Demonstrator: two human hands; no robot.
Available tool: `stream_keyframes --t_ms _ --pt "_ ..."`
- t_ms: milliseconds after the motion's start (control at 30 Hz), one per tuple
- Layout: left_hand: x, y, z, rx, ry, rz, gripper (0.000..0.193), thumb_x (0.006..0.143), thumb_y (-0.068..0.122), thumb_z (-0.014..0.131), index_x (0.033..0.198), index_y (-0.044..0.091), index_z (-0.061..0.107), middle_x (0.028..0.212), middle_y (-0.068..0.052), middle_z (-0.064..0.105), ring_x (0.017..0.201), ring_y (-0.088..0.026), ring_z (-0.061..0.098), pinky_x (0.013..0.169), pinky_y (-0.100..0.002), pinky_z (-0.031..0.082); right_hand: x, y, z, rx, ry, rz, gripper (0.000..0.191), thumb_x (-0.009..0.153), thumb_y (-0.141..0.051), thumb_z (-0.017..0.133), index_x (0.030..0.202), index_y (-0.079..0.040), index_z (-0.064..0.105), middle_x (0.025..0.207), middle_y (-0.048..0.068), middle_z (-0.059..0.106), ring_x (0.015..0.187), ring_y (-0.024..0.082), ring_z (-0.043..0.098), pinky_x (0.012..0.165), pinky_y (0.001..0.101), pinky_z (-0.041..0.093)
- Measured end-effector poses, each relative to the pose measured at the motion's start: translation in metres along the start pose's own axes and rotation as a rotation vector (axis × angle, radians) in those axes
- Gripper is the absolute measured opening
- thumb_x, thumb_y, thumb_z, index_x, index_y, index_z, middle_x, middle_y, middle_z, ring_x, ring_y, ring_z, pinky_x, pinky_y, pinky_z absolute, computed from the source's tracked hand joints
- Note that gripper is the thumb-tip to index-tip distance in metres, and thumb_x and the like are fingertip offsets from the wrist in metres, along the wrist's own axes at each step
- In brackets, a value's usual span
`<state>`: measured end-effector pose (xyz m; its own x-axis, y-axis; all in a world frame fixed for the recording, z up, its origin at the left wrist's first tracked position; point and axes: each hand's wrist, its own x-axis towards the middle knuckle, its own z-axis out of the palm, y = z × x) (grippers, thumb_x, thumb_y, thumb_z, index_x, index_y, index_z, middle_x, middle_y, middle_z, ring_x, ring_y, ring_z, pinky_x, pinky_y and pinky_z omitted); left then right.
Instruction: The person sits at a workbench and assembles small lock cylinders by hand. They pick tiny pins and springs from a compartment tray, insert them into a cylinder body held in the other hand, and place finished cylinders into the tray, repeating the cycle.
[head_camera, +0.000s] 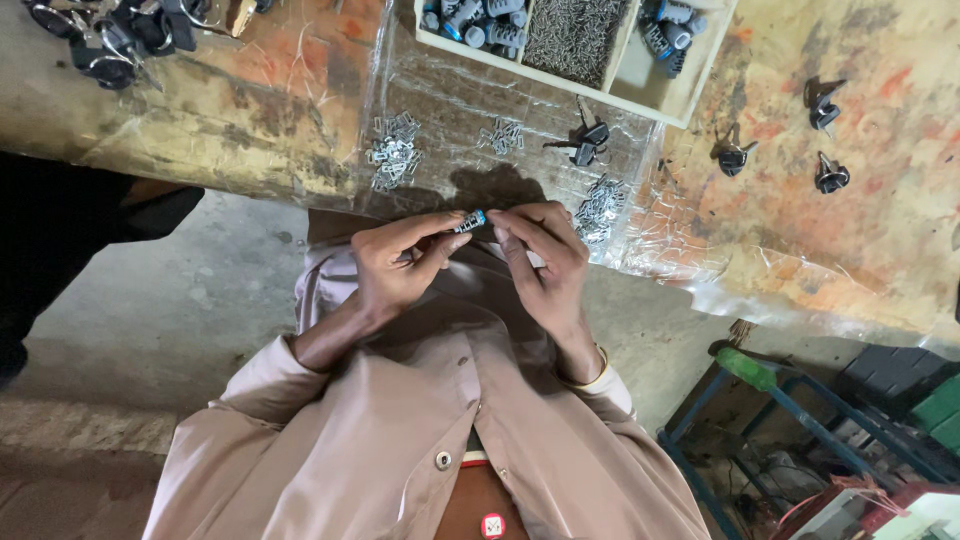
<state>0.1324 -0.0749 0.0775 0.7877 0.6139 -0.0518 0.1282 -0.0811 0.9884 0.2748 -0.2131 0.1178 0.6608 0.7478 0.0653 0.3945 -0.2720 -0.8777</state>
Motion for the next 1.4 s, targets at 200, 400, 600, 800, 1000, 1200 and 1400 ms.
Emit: stream_keyframes --t_ms 200,400,600,800,1000,1200,1400 --pt "0.000 -0.004 -0.004 0.071 -0.034 0.084 0.025 0.090 -0.001 0.081 0.114 0.002 0.075 0.115 -0.013 0.078 0.080 -0.015 0.076 0.064 -0.025 0.061 0.004 -0.006 0.005 0.128 0.019 0.146 0.033 0.086 0.001 0.079 0.117 -0.005 0.070 0.096 0.004 0.072 0.086 0.015 0.067 0.079 0.0286 0.053" --pt "0.001 -0.005 -0.010 0.218 -0.062 0.246 0.024 0.091 -0.002 0.081 0.114 0.004 0.076 0.116 -0.012 0.077 0.101 -0.021 0.079 0.080 -0.029 0.066 0.000 -0.011 0.004 -0.320 -0.027 -0.121 0.027 0.086 -0.006 0.085 0.108 -0.013 0.072 0.103 0.001 0.075 0.089 0.018 0.062 0.087 0.0337 0.043" --pt "0.001 -0.001 -0.021 0.141 0.025 0.137 0.025 0.088 0.000 0.084 0.112 0.001 0.076 0.111 -0.013 0.078 0.079 -0.015 0.076 0.063 -0.025 0.060 0.024 -0.013 0.003 -0.515 -0.067 -0.069 0.032 0.099 -0.020 0.084 0.131 -0.025 0.080 0.138 0.000 0.056 0.126 0.025 0.049 0.107 0.0439 0.038" --pt "-0.004 0.003 -0.028 0.051 0.084 0.044 0.023 0.091 -0.002 0.083 0.112 -0.002 0.075 0.112 -0.014 0.078 0.073 -0.012 0.075 0.057 -0.022 0.058 0.033 -0.007 0.013 -0.627 -0.104 -0.201 0.037 0.094 -0.042 0.084 0.123 -0.021 0.075 0.154 0.010 0.048 0.149 0.036 0.028 0.120 0.0598 0.019" --pt "-0.001 -0.004 -0.022 -0.037 0.050 0.011 0.021 0.090 -0.003 0.082 0.110 -0.003 0.075 0.111 -0.015 0.078 0.068 -0.011 0.072 0.054 -0.022 0.056 0.001 0.006 -0.012 -0.493 -0.240 -0.364 0.030 0.090 -0.019 0.084 0.119 -0.020 0.076 0.128 -0.003 0.063 0.127 0.024 0.051 0.112 0.0525 0.031" --pt "-0.001 -0.004 -0.012 -0.092 -0.018 0.017 0.022 0.092 -0.003 0.081 0.113 -0.002 0.075 0.113 -0.015 0.077 0.077 -0.012 0.075 0.055 -0.022 0.059 -0.016 0.014 -0.007 -0.382 -0.060 -0.238 0.031 0.088 -0.004 0.084 0.117 -0.012 0.078 0.108 0.001 0.065 0.102 0.022 0.059 0.096 0.0376 0.040" --pt "0.002 -0.004 -0.009 -0.073 -0.046 0.028 0.023 0.091 -0.003 0.082 0.112 -0.002 0.075 0.112 -0.015 0.077 0.075 -0.011 0.075 0.055 -0.022 0.058 -0.014 0.005 0.008 -0.048 0.109 -0.100 0.018 0.091 0.006 0.076 0.106 -0.004 0.074 0.110 0.011 0.075 0.100 0.023 0.069 0.093 0.0335 0.045"
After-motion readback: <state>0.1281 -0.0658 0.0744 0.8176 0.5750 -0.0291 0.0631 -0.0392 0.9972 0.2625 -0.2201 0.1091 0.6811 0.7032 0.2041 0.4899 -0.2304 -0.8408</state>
